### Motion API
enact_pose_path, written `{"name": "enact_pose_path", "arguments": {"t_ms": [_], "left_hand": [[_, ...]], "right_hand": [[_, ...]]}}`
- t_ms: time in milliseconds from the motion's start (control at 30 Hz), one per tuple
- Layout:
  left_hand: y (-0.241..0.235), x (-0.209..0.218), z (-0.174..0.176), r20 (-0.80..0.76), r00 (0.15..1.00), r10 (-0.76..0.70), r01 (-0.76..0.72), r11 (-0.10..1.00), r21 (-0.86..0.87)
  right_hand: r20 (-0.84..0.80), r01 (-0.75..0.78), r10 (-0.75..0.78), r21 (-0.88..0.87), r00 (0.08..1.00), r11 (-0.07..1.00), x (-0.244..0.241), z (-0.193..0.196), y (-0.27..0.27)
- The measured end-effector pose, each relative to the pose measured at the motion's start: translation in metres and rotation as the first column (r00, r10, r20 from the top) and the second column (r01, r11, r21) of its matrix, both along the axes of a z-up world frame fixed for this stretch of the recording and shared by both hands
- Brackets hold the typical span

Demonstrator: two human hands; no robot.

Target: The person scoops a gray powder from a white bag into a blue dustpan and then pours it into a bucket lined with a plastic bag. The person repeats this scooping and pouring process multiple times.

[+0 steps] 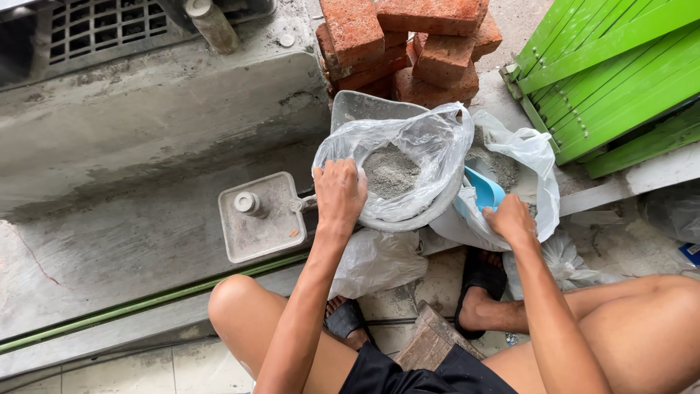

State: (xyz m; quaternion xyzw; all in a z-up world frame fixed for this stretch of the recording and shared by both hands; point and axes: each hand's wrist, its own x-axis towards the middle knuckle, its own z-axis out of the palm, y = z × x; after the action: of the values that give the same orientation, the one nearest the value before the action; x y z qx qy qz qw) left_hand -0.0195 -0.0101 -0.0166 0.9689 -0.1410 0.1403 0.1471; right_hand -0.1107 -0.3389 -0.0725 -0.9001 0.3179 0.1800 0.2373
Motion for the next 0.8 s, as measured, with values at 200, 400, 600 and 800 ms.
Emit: {"name": "enact_pose_path", "arguments": {"t_ms": [200, 400, 600, 800], "left_hand": [[-0.006, 0.000, -0.012, 0.017, 0.999, -0.050, 0.050, 0.998, -0.037], [-0.001, -0.001, 0.008, -0.034, 0.999, -0.043, 0.041, 0.998, -0.038], [0.005, -0.006, 0.005, 0.041, 0.999, -0.036, 0.036, 0.999, -0.004], [0.003, -0.008, 0.006, 0.087, 0.995, -0.053, 0.051, 0.998, 0.024]], "right_hand": [[-0.007, 0.027, -0.026, 0.053, 1.000, 0.998, 0.001, 0.014, -0.003], [-0.020, 0.058, -0.057, 0.076, 0.998, 0.995, -0.004, -0.015, -0.036], [0.121, 0.176, -0.190, 0.119, 0.974, 0.977, -0.006, -0.041, -0.065], [0.239, 0.257, -0.332, 0.295, 0.913, 0.920, -0.006, -0.016, -0.068]]}}
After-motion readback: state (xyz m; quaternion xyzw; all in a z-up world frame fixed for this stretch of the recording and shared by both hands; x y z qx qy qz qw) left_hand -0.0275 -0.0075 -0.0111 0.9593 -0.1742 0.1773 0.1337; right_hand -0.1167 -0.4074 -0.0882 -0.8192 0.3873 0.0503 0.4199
